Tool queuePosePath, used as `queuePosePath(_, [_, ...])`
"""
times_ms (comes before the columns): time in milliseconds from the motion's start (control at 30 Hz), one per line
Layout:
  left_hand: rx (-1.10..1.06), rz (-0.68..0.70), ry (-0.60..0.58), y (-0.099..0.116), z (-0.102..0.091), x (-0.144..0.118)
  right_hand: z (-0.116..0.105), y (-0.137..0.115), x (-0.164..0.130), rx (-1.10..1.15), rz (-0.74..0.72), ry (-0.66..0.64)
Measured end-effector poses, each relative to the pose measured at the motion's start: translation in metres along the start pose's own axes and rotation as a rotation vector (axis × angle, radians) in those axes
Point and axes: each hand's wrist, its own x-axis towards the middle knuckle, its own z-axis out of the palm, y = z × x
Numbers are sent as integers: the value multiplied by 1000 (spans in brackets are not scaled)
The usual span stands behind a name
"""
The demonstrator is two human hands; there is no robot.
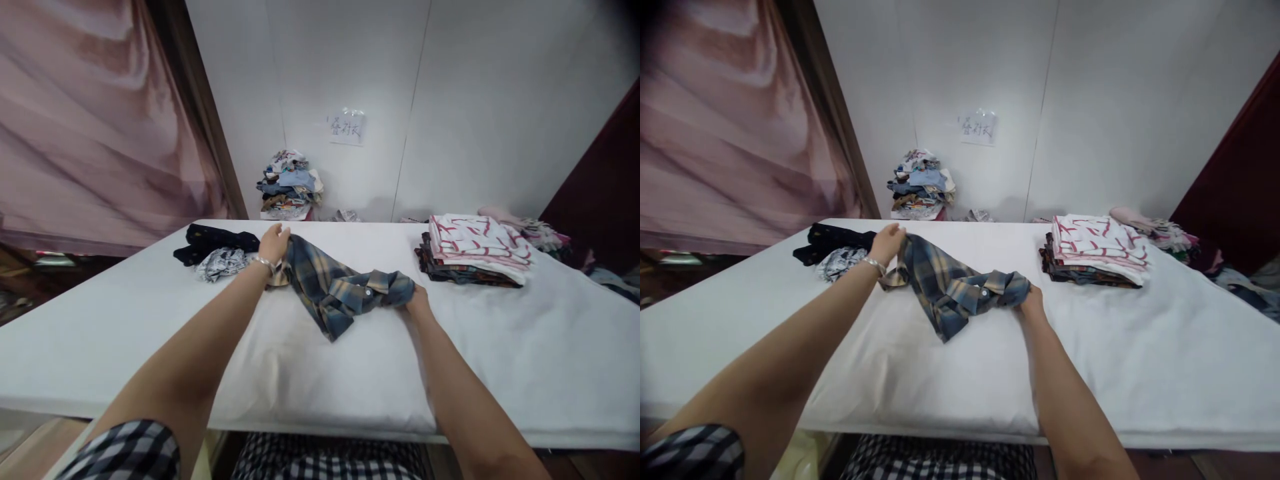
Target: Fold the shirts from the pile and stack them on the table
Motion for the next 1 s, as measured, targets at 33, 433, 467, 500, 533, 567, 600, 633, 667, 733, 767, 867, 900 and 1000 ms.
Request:
queuePosePath(33, [72, 17, -39, -9, 5, -16, 0, 1, 1, 29, 27, 46])
queuePosePath(433, [832, 84, -526, -86, 50, -132, -1, -7, 0, 625, 56, -39])
queuePosePath(467, [827, 77, -523, -88, 48, -131, -2, -10, -1, 644, 37, -50])
queuePosePath(500, [817, 71, -517, -89, 46, -131, -2, -13, -2, 655, 20, -68])
queuePosePath(533, [803, 69, -506, -90, 43, -131, -3, -15, -3, 658, 8, -87])
queuePosePath(567, [784, 71, -487, -89, 38, -131, -3, -18, -3, 655, 3, -103])
queuePosePath(600, [761, 75, -456, -88, 34, -130, -4, -19, -3, 648, 2, -115])
queuePosePath(633, [732, 83, -411, -84, 28, -129, -5, -20, -4, 636, 5, -126])
queuePosePath(667, [699, 92, -349, -78, 22, -126, -6, -21, -4, 618, 10, -139])
queuePosePath(733, [624, 113, -181, -58, 7, -116, -7, -20, -6, 577, 26, -175])
queuePosePath(767, [590, 121, -86, -44, 0, -109, -7, -20, -8, 554, 40, -209])
queuePosePath(867, [437, 247, 169, 9, -12, -88, -6, -22, -17, 469, 123, -384])
queuePosePath(900, [325, 370, 234, 26, -12, -83, -5, -23, -21, 444, 149, -449])
queuePosePath(1000, [207, 623, 179, 59, 9, -77, 1, -30, -30, 416, 174, -600])
